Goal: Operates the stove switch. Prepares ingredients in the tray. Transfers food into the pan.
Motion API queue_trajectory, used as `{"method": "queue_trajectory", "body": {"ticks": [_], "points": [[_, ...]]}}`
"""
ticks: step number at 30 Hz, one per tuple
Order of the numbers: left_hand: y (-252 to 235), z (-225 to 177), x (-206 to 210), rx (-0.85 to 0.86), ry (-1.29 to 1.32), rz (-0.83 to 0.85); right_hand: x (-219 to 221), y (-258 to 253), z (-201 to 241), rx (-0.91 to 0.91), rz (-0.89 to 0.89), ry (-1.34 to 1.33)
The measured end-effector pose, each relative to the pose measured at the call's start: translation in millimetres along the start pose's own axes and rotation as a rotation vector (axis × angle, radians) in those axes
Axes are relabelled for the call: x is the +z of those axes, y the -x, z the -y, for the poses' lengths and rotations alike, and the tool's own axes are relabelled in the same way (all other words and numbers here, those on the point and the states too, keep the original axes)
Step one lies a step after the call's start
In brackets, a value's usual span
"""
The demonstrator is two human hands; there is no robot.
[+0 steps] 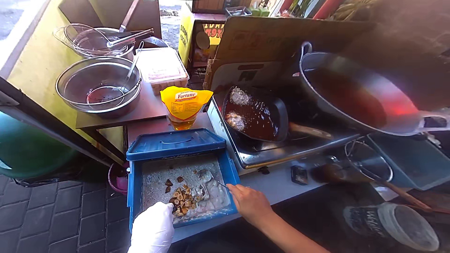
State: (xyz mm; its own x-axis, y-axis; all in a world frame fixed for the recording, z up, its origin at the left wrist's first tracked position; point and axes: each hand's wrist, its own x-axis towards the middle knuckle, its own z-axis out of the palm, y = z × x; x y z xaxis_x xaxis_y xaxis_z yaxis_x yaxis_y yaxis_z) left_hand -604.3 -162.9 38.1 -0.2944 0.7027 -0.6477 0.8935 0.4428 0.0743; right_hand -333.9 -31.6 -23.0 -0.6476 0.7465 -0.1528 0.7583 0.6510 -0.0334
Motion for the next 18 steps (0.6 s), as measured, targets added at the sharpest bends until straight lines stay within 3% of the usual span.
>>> {"method": "queue_trajectory", "body": {"ticks": [2, 5, 7, 10, 12, 15, 18], "points": [[4, -2, -4, -0.008, -0.009, 0.021, -4, 0, 9, 0.017, 0.047, 0.077], [21, -15, -32, -0.025, 0.007, 0.212, -32, -5, 40, 0.129, 0.433, 0.119], [17, -9, -13, -0.021, -0.024, 0.143, -45, -9, 62, 0.169, 0.615, 0.127], [29, -5, -18, -0.019, 0.066, 0.149, -52, -6, 84, 0.141, 0.683, 0.127], [33, 10, 5, 0.01, 0.106, -0.023, -52, -2, 89, 0.097, 0.71, 0.121], [50, 18, -15, -0.031, 0.129, 0.131, -52, 2, 84, -0.002, 0.716, 0.118], [54, 37, 7, -0.014, 0.171, 0.049, -46, 4, 66, -0.154, 0.664, 0.123]]}}
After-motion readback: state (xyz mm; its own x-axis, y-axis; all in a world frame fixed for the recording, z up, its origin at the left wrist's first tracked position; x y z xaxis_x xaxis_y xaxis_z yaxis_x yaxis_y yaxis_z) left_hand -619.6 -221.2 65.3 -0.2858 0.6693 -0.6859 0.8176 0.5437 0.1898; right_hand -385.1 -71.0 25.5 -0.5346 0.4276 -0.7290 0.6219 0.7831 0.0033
